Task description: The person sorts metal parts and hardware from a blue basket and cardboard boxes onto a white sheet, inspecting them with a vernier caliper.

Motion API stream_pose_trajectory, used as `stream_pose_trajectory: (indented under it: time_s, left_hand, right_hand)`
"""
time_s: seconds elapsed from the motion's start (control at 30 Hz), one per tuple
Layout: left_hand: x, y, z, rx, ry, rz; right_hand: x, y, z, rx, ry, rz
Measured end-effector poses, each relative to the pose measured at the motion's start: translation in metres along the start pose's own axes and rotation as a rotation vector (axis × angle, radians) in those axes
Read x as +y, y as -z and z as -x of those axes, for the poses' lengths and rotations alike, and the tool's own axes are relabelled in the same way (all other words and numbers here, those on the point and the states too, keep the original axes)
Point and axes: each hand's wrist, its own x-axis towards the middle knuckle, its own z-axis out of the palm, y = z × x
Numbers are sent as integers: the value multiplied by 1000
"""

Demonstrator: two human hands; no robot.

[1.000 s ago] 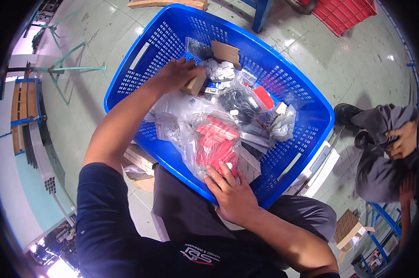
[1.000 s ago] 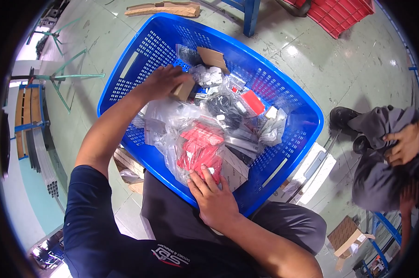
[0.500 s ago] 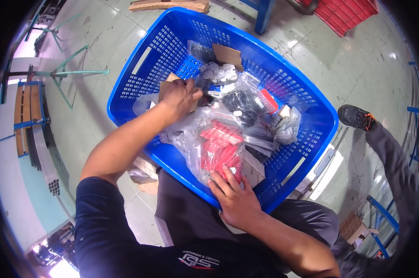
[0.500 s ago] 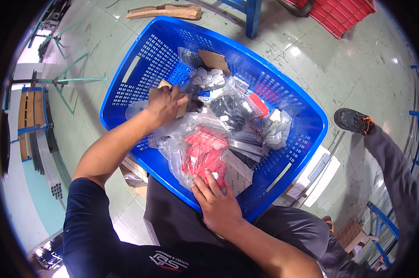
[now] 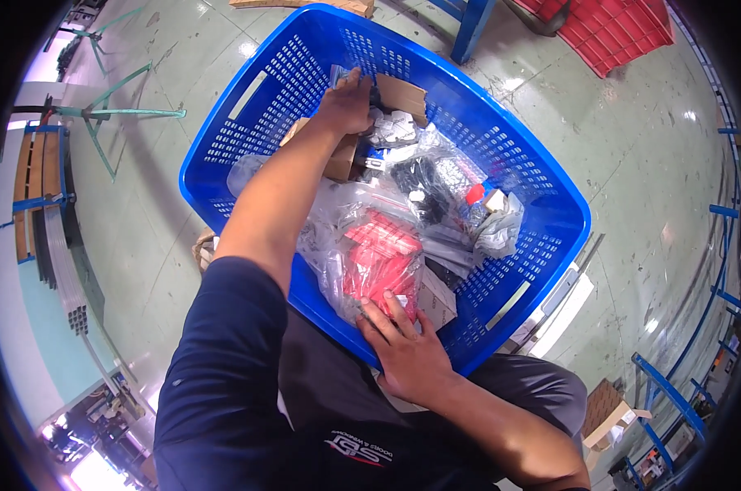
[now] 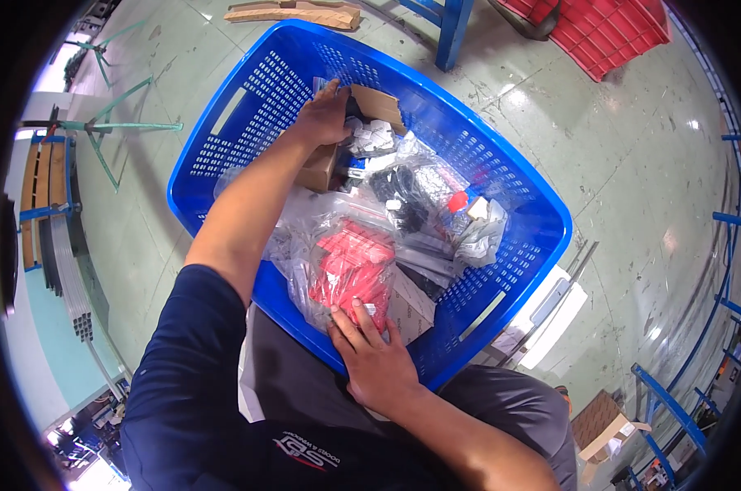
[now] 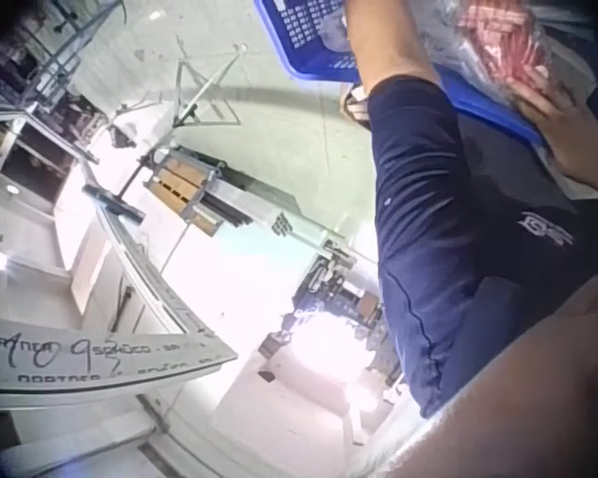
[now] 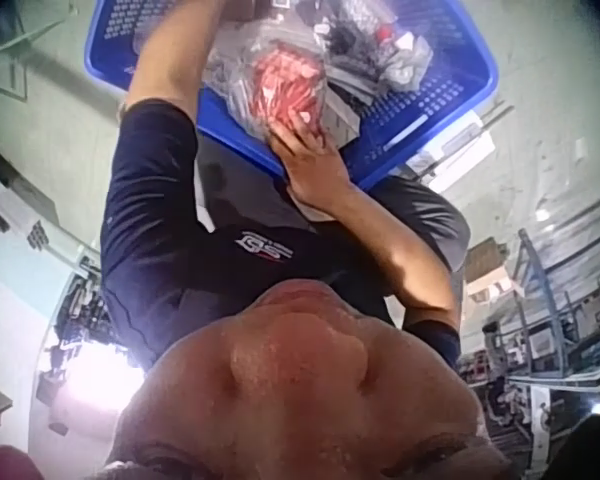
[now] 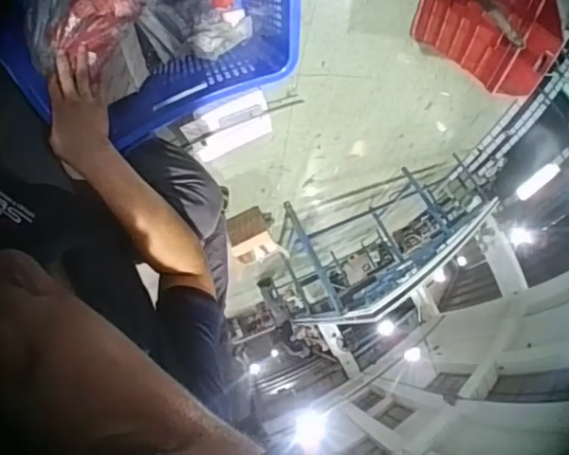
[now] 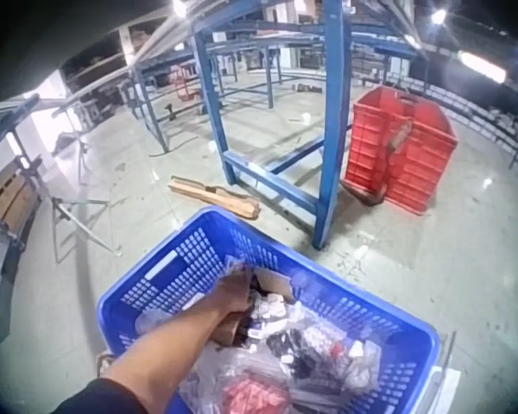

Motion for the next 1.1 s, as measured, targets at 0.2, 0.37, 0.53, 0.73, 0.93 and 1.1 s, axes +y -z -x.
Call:
stream_pose_trajectory:
  time_s: [0.2,0.37,0.53,0.73,0.93,1.1]
  left_hand:
    - [-25,-8,1,49,60,21]
    - [-39,3,15,-283,85,-26]
    - [2,14,26,-332,149,-38]
    - [117,30,83,214,-820,89]
    - [236,-24,109,-68,-1439,8]
    - [232,-31,114,-269,-1214,-132]
  right_hand:
    - [1,-2,3,20,-11,-7]
    - [2,-4,4,40,0,5]
    - [10,-16,9,158,-1,-38]
    - [9,-35,7,288,7,-116]
    - [5,-31,7,267,-33,-94]
    - [6,-37,7,244,-59,-152]
